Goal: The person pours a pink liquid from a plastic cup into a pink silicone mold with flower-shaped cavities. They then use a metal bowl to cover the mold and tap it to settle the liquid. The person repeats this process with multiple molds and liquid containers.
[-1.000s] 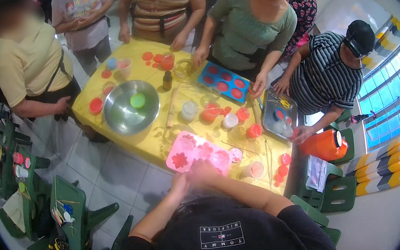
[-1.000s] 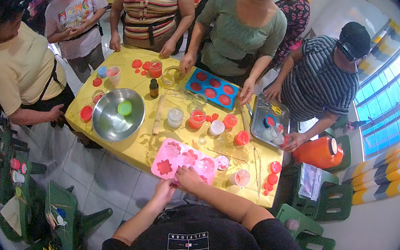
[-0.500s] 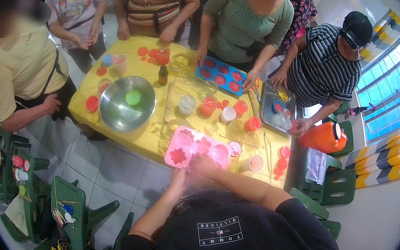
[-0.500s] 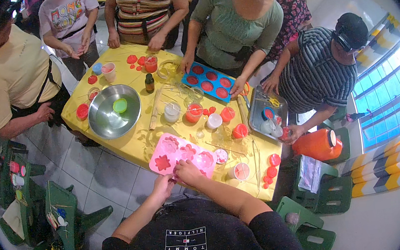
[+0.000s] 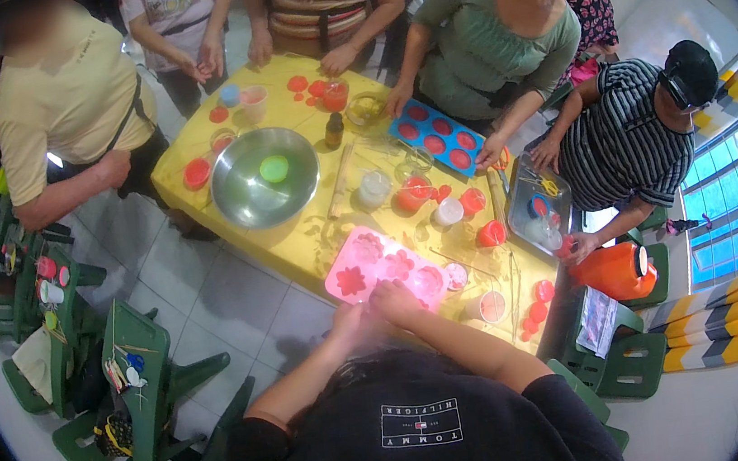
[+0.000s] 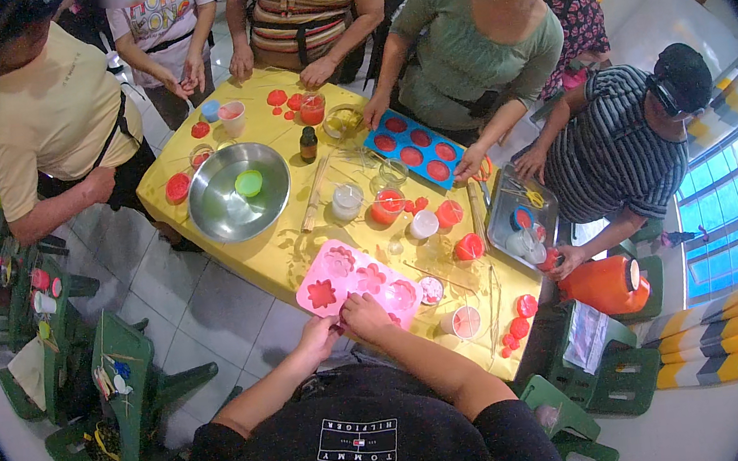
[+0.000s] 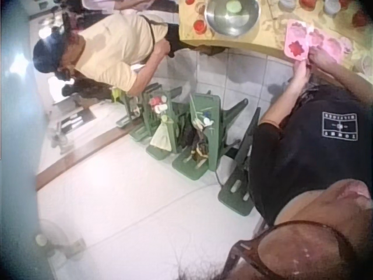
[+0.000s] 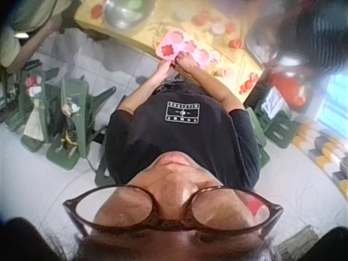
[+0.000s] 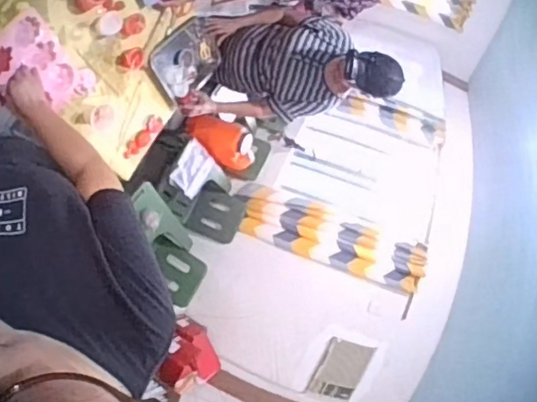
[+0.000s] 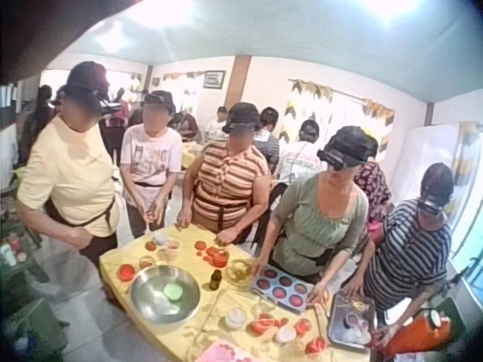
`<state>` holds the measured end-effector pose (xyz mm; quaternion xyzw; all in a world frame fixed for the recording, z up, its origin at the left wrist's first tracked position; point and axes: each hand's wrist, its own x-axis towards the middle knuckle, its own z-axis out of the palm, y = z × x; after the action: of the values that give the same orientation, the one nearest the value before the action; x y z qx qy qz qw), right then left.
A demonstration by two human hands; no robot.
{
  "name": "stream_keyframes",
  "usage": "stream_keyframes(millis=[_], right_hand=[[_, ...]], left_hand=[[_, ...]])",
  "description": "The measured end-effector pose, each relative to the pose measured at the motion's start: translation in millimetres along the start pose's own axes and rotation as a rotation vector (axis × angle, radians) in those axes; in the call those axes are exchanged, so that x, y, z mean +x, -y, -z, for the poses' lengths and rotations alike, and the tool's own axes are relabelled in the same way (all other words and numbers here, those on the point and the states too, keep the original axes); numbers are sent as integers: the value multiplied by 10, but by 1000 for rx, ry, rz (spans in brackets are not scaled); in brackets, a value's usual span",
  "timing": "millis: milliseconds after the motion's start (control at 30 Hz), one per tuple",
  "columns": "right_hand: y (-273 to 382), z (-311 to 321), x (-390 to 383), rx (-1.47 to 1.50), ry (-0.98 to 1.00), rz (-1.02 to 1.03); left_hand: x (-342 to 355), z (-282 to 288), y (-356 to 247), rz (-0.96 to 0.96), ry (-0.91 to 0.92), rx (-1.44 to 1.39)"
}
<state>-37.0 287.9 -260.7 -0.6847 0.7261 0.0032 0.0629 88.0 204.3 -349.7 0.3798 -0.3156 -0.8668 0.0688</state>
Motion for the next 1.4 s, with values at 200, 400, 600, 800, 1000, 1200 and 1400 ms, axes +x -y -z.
stream_keyframes(millis=[200,400,600,800,1000,1200,1400], right_hand=[[-20,69,28,-5,92,-8],[-123,102,-95,136,-173,-201],[-613,356,-321,98,-254,-609],[-958,277,-544,-156,-114,-941],[-988,272,-582,-122,56,-1039],[-935,291,-419,-15,-186,-831],[-155,134,-73,119,-62,-315]], left_hand=[[-204,-251,-238,-29,31,-259],[-248,-254,-272,17,-2,-219],[-124,-165,-177,61,-30,-197],[-173,-228,-251,32,-24,-202],[-157,-189,-239,28,60,-159],[-205,-228,-277,66,-35,-150],[-193,-261,-278,14,-10,-224]])
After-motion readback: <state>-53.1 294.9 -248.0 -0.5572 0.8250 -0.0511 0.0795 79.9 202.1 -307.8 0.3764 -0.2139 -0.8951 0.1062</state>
